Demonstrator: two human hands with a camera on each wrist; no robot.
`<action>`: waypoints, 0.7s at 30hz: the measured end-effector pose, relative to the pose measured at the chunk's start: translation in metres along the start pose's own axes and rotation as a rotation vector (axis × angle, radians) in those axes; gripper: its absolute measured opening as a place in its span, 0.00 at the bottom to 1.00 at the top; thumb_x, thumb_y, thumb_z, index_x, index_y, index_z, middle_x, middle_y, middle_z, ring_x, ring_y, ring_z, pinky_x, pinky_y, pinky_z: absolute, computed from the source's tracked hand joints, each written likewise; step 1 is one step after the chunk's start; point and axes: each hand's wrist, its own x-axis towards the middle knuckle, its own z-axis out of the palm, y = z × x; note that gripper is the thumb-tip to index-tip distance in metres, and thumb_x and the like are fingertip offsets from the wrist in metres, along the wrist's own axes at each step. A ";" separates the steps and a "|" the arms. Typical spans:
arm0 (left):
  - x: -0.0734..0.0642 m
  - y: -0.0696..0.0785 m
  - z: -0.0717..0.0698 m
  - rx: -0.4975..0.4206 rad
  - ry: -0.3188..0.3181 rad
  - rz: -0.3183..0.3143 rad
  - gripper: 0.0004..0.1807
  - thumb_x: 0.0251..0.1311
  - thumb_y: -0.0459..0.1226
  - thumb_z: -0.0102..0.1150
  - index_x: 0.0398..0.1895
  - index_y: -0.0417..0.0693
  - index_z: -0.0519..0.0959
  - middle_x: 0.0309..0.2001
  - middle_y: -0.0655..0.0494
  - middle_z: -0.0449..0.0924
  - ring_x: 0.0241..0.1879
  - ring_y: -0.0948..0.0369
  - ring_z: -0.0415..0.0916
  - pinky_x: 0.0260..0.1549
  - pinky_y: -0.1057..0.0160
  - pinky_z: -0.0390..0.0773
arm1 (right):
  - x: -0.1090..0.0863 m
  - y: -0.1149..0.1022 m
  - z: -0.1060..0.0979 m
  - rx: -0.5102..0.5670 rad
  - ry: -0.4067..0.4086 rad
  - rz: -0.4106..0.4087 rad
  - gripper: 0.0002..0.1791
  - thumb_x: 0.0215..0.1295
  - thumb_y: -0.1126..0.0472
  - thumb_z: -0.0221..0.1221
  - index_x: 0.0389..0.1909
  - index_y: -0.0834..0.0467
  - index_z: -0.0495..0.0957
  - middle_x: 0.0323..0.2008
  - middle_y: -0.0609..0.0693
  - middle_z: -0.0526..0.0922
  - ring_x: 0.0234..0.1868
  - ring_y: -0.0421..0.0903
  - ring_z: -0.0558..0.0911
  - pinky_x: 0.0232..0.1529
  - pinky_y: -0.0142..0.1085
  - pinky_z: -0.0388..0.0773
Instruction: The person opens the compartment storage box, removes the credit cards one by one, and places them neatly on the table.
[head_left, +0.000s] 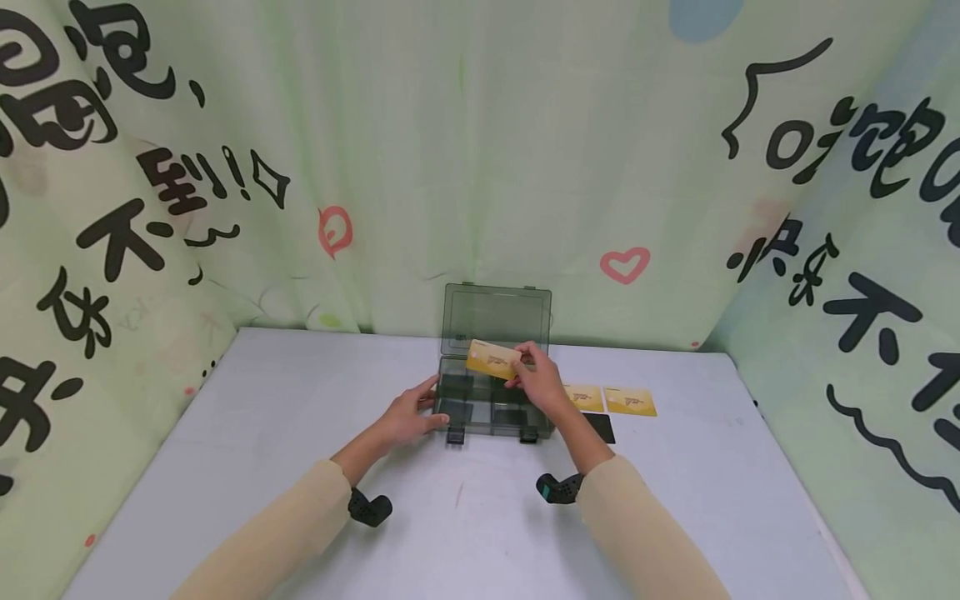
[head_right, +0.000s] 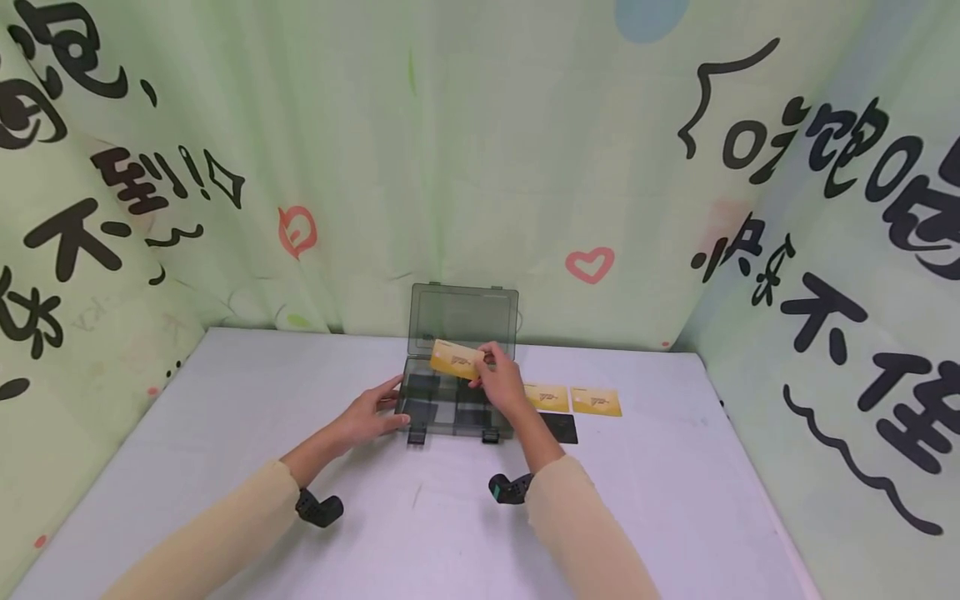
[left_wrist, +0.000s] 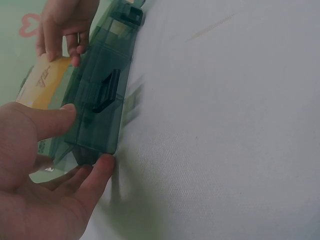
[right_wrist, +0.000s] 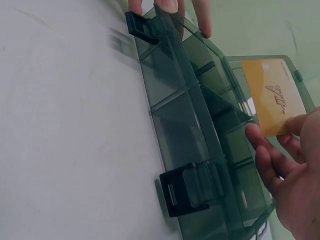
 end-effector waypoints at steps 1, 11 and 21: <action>0.000 0.000 0.000 0.000 0.000 -0.001 0.43 0.62 0.38 0.62 0.77 0.55 0.51 0.70 0.43 0.65 0.70 0.46 0.63 0.67 0.46 0.66 | 0.000 0.000 -0.002 -0.014 0.006 -0.007 0.12 0.75 0.61 0.48 0.54 0.59 0.68 0.48 0.61 0.76 0.39 0.56 0.85 0.47 0.46 0.82; 0.000 0.001 0.001 -0.005 0.000 0.005 0.43 0.62 0.38 0.62 0.77 0.55 0.51 0.69 0.43 0.65 0.70 0.46 0.63 0.67 0.46 0.66 | -0.003 0.002 -0.011 -0.050 0.026 -0.031 0.10 0.74 0.62 0.49 0.52 0.59 0.70 0.42 0.56 0.75 0.39 0.52 0.80 0.42 0.44 0.79; 0.000 -0.001 0.000 0.008 0.010 -0.002 0.43 0.62 0.38 0.62 0.77 0.55 0.51 0.69 0.43 0.65 0.70 0.46 0.63 0.66 0.46 0.67 | -0.006 -0.002 -0.015 -0.099 0.027 -0.029 0.09 0.73 0.63 0.50 0.51 0.58 0.71 0.45 0.58 0.76 0.43 0.51 0.82 0.44 0.45 0.82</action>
